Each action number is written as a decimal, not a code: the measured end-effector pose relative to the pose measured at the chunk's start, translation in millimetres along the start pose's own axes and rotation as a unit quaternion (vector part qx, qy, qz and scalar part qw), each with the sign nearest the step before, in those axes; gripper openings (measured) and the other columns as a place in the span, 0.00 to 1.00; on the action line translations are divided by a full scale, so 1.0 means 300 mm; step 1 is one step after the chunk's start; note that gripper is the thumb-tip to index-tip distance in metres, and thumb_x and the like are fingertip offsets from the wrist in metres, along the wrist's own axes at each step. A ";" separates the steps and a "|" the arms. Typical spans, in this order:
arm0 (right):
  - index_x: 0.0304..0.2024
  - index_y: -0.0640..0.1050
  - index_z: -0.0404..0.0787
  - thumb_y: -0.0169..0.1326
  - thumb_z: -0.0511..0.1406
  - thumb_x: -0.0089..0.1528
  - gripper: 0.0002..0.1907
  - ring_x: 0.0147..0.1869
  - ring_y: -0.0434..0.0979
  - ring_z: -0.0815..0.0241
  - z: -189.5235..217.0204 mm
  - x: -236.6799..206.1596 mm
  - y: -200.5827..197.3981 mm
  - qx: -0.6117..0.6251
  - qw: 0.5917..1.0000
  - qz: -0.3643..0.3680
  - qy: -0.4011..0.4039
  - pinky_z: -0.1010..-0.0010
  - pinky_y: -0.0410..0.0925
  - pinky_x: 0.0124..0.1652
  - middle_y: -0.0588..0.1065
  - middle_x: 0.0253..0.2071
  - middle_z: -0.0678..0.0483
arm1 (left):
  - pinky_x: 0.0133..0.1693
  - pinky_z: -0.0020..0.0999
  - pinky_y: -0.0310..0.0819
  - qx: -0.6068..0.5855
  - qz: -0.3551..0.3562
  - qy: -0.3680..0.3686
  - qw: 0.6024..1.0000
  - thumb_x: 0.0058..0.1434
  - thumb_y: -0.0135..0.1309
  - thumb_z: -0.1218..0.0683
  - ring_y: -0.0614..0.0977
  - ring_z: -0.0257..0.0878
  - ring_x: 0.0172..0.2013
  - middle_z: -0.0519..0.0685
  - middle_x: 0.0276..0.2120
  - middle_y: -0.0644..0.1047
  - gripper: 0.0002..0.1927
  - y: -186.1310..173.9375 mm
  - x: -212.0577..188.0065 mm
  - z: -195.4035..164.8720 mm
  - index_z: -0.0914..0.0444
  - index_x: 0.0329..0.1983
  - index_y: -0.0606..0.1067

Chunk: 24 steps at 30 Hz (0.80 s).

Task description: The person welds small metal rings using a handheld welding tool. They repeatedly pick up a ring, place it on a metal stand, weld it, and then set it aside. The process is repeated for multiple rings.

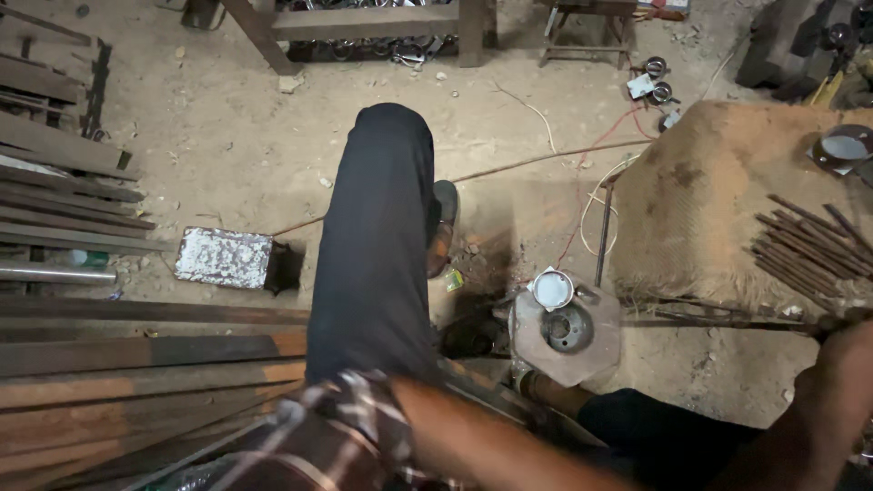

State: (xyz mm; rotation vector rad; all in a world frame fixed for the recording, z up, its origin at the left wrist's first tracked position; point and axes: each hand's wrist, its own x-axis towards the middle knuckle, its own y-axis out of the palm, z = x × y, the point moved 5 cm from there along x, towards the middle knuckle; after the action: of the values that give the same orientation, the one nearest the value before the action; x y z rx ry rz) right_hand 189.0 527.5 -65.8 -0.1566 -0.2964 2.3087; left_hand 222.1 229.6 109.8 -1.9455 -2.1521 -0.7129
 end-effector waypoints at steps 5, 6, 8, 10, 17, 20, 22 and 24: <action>0.62 0.74 0.40 0.33 0.45 0.81 0.22 0.50 0.76 0.62 0.066 -0.038 0.036 0.008 1.000 0.017 0.010 0.69 0.69 0.46 0.77 0.54 0.52 | 0.55 0.40 0.74 0.100 -0.090 -0.081 0.988 0.70 0.41 0.41 0.82 0.45 0.46 0.56 0.42 0.82 0.27 -0.358 -0.148 0.106 0.66 0.43 0.81; 0.62 0.74 0.40 0.34 0.45 0.81 0.22 0.50 0.76 0.62 0.081 -0.046 0.047 0.007 1.000 0.019 0.013 0.68 0.69 0.46 0.77 0.54 0.52 | 0.55 0.40 0.73 0.111 -0.109 -0.098 0.983 0.70 0.40 0.40 0.82 0.45 0.46 0.56 0.42 0.82 0.28 -0.452 -0.207 0.108 0.66 0.43 0.81; 0.63 0.73 0.40 0.35 0.46 0.81 0.22 0.50 0.75 0.62 0.109 -0.062 0.069 0.000 1.000 0.017 0.017 0.68 0.68 0.45 0.76 0.54 0.53 | 0.55 0.40 0.73 0.136 -0.137 -0.127 0.973 0.71 0.40 0.40 0.82 0.45 0.47 0.56 0.42 0.82 0.28 -0.601 -0.315 0.093 0.67 0.42 0.81; 0.66 0.73 0.40 0.37 0.47 0.81 0.23 0.51 0.76 0.62 0.135 -0.077 0.092 -0.008 1.000 -0.009 0.020 0.68 0.68 0.45 0.76 0.56 0.53 | 0.53 0.42 0.74 0.285 -0.192 -0.208 0.916 0.68 0.43 0.36 0.81 0.48 0.47 0.58 0.44 0.80 0.31 -0.690 -0.401 0.064 0.67 0.42 0.82; 0.58 0.75 0.39 0.37 0.51 0.80 0.26 0.45 0.75 0.63 0.230 -0.100 0.208 -0.148 0.984 -0.087 0.041 0.67 0.69 0.42 0.76 0.48 0.56 | 0.42 0.49 0.76 0.527 -0.100 -0.260 0.803 0.39 0.69 0.34 0.78 0.59 0.43 0.62 0.50 0.69 0.50 -0.666 -0.444 -0.057 0.65 0.62 0.72; 0.49 0.73 0.36 0.40 0.51 0.80 0.25 0.39 0.70 0.63 0.295 -0.120 0.270 -0.164 0.980 -0.103 0.041 0.67 0.67 0.40 0.72 0.39 0.55 | 0.50 0.47 0.77 0.596 -0.098 -0.213 0.768 0.35 0.74 0.46 0.78 0.55 0.49 0.59 0.54 0.71 0.36 -0.666 -0.471 -0.060 0.64 0.48 0.76; 0.49 0.69 0.33 0.37 0.44 0.83 0.20 0.38 0.70 0.62 0.370 -0.147 0.343 -0.059 0.996 -0.033 -0.061 0.67 0.68 0.42 0.71 0.38 0.52 | 0.49 0.48 0.77 0.607 -0.116 -0.194 0.762 0.38 0.75 0.51 0.78 0.55 0.50 0.59 0.54 0.71 0.32 -0.677 -0.490 -0.042 0.63 0.47 0.76; 0.57 0.69 0.36 0.39 0.41 0.82 0.14 0.37 0.69 0.64 0.432 -0.182 0.392 -0.083 0.991 -0.019 -0.101 0.70 0.66 0.39 0.71 0.39 0.54 | 0.48 0.50 0.76 0.604 -0.123 -0.188 0.764 0.37 0.75 0.54 0.78 0.55 0.50 0.59 0.53 0.71 0.32 -0.690 -0.499 -0.021 0.63 0.47 0.75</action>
State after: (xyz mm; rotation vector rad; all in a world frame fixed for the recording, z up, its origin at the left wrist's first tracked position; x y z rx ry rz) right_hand 117.2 388.3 29.7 0.0015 -0.5910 2.2630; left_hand 42.0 83.6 2.3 -1.0855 -2.1024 0.9743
